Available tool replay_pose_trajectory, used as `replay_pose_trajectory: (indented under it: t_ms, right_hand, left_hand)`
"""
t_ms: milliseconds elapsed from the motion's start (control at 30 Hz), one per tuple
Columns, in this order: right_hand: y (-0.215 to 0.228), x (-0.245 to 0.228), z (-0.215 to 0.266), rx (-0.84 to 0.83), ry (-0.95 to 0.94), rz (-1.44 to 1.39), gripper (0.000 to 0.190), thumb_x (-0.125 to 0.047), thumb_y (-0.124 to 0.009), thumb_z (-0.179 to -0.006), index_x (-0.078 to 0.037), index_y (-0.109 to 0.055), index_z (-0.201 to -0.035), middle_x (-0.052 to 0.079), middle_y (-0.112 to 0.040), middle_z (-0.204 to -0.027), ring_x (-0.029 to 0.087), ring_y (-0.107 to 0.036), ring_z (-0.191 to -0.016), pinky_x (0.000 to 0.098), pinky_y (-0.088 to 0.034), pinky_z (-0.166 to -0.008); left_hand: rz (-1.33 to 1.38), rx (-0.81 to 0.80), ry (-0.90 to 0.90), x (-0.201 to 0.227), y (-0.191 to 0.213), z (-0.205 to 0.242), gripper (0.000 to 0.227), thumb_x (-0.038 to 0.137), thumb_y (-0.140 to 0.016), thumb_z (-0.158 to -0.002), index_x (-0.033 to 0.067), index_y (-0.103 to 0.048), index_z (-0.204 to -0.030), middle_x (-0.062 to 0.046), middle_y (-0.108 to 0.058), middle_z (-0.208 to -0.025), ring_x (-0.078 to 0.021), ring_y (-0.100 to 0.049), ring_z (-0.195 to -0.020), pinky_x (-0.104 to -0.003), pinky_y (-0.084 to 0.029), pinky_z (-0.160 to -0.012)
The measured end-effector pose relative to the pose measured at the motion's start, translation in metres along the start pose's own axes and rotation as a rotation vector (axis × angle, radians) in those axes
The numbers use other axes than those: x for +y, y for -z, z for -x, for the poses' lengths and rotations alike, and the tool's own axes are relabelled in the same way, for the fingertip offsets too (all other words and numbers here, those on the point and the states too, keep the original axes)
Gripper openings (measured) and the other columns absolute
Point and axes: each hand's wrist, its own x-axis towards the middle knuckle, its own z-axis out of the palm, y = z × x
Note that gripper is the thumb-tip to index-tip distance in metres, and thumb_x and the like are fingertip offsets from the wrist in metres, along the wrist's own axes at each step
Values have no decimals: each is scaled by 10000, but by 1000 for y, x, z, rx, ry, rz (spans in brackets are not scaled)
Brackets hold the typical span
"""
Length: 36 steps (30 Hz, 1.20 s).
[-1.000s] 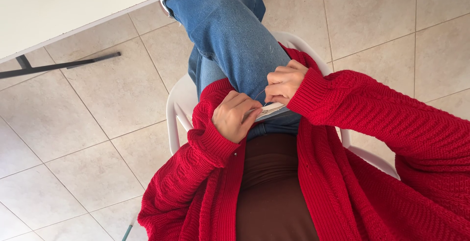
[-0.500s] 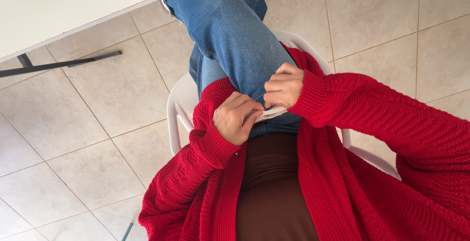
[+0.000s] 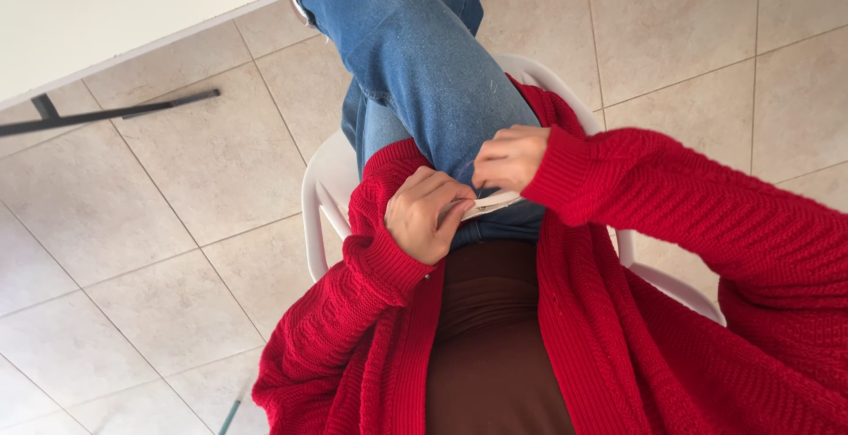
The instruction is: Hand sewing a white fabric strip onto a small denim and clear plastic pouch.
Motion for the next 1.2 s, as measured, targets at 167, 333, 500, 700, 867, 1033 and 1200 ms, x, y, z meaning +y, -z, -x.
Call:
replay_pose_trajectory:
  t_ms: [167, 333, 500, 700, 867, 1033, 1200]
  right_hand:
    - [-6, 0, 7, 11, -158, -34, 89, -273, -674, -969, -273, -692, -883, -70, -610, -812, 171, -669, -755, 315, -573, -698]
    - [7, -20, -10, 133, -116, 37, 217, -172, -694, -983, -200, -668, -769, -47, -497, -677, 159, -585, -603, 273, -538, -611]
    - [4, -18, -11, 42, -13, 109, 186, -224, -652, -986, -227, -645, -801, -49, -509, -708, 174, -600, -655, 294, -540, -569]
    - [61, -62, -60, 247, 126, 373, 192, -81, -584, -1046, -159, -699, -914, 4, -684, -983, 187, -615, -770, 293, -507, -651]
    - [38, -81, -70, 482, 220, 343, 216, -74, -713, -931, -164, -687, -737, -50, -693, -787, 149, -583, -636, 286, -471, -618]
    - [34, -83, -76, 602, 326, 396, 277, 25, -714, -907, -119, -675, -674, -11, -686, -711, 143, -547, -566, 269, -434, -555]
    - [21, -94, -42, 424, 368, 318, 172, -102, -651, -979, -113, -758, -845, 12, -767, -928, 172, -662, -766, 320, -559, -732]
  left_hand:
    - [-15, 7, -9, -2, 1, 0, 45, 158, -710, -919, 152, -731, -879, 2, -662, -788, -242, -652, -839, -363, -544, -806]
    - [-38, 12, -10, 0, 0, 1, 50, 171, -710, -918, 160, -733, -875, 8, -664, -788, -237, -653, -839, -362, -541, -807]
    - [-48, 34, -10, -5, -4, 1, 39, 190, -718, -918, 169, -744, -897, 3, -669, -788, -251, -656, -847, -367, -536, -798]
    - [17, 39, 20, -2, 4, -3, 26, 170, -721, -914, 154, -737, -901, -31, -657, -769, -291, -654, -810, -402, -563, -751]
    - [65, 31, 66, -6, 3, -4, 44, 125, -743, -877, 167, -732, -871, -2, -655, -745, -251, -656, -795, -370, -567, -725]
    - [40, 75, 120, -10, 1, -3, 76, 112, -754, -848, 184, -736, -863, 29, -663, -743, -210, -663, -794, -342, -573, -730]
    - [-28, 101, 103, -9, 3, -4, 10, 194, -755, -890, 203, -758, -887, 15, -673, -744, -237, -659, -789, -383, -582, -716]
